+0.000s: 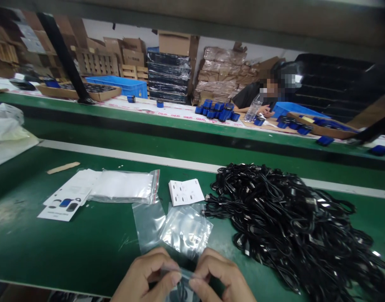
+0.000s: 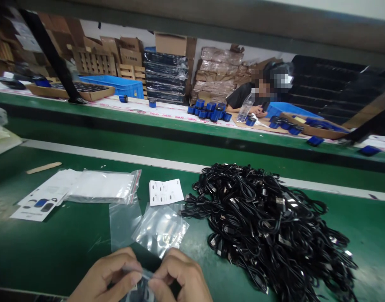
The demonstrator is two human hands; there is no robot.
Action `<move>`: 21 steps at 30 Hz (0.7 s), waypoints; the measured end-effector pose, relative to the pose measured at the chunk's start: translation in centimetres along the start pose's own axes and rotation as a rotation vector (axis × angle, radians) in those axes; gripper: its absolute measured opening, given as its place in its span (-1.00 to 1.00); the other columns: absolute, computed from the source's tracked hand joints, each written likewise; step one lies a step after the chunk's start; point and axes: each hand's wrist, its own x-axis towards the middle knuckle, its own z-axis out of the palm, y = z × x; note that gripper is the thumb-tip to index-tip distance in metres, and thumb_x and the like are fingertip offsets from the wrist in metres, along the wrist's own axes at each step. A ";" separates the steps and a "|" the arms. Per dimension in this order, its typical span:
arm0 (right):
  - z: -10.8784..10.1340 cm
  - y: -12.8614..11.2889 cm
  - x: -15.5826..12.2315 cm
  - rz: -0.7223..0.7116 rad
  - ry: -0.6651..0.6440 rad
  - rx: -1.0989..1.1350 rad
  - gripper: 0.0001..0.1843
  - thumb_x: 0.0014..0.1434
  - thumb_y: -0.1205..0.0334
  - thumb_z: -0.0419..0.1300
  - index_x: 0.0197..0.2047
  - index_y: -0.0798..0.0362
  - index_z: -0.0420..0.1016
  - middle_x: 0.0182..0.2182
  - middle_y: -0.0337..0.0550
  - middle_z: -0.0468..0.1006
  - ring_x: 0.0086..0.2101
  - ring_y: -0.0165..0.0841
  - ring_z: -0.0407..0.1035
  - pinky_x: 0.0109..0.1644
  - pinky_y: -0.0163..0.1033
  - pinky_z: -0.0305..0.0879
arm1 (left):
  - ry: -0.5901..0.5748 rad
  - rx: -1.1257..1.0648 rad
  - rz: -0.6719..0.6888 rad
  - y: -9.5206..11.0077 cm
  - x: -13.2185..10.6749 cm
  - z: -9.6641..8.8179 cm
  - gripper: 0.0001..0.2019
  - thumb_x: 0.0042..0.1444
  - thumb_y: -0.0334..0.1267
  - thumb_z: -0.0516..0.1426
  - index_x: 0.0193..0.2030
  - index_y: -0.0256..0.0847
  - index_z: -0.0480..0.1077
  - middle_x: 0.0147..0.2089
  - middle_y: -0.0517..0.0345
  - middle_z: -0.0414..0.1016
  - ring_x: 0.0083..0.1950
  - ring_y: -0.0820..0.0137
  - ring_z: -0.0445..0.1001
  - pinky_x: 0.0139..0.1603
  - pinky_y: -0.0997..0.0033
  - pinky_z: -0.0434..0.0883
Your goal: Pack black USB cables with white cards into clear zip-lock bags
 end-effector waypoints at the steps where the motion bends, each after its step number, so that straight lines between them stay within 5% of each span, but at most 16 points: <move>1: 0.1 -0.1 0.1 0.000 0.004 -0.003 -0.84 0.09 0.31 0.15 -0.52 0.08 0.43 -0.54 -0.24 0.37 -0.48 -0.41 0.32 -0.41 -0.36 0.20 | 0.020 0.015 0.007 0.0 -0.1 -0.1 -0.71 0.15 -0.08 0.07 -0.45 -0.23 0.41 -0.44 0.25 0.26 -0.42 0.46 0.33 -0.41 0.56 0.25; 11: 0.3 -0.6 0.5 0.073 0.035 -0.094 -0.82 0.14 0.28 0.09 -0.48 0.06 0.39 -0.55 -0.26 0.40 -0.49 -0.42 0.30 -0.38 -0.38 0.24 | 0.059 -0.068 -0.031 -0.2 -0.6 -1.1 -0.68 0.16 -0.05 0.07 -0.47 -0.23 0.40 -0.48 0.31 0.17 -0.47 0.52 0.20 -0.43 0.61 0.22; 15: 1.0 -0.5 0.6 0.014 0.022 -0.154 -0.81 0.12 0.30 0.09 -0.50 0.07 0.41 -0.56 -0.24 0.40 -0.51 -0.43 0.31 -0.42 -0.39 0.23 | 0.174 0.028 0.050 -0.6 -0.6 -0.2 -0.72 0.14 -0.13 0.07 -0.50 -0.25 0.39 -0.49 0.28 0.20 -0.47 0.51 0.26 -0.45 0.60 0.23; 21: 2.1 -0.1 0.8 -0.045 0.012 -0.138 -0.84 0.07 0.34 0.11 -0.51 0.07 0.44 -0.55 -0.22 0.43 -0.50 -0.41 0.34 -0.43 -0.37 0.22 | 0.192 0.040 0.102 -0.8 -1.1 0.5 -0.77 0.09 -0.23 0.10 -0.52 -0.23 0.46 -0.51 0.23 0.32 -0.48 0.49 0.34 -0.44 0.60 0.26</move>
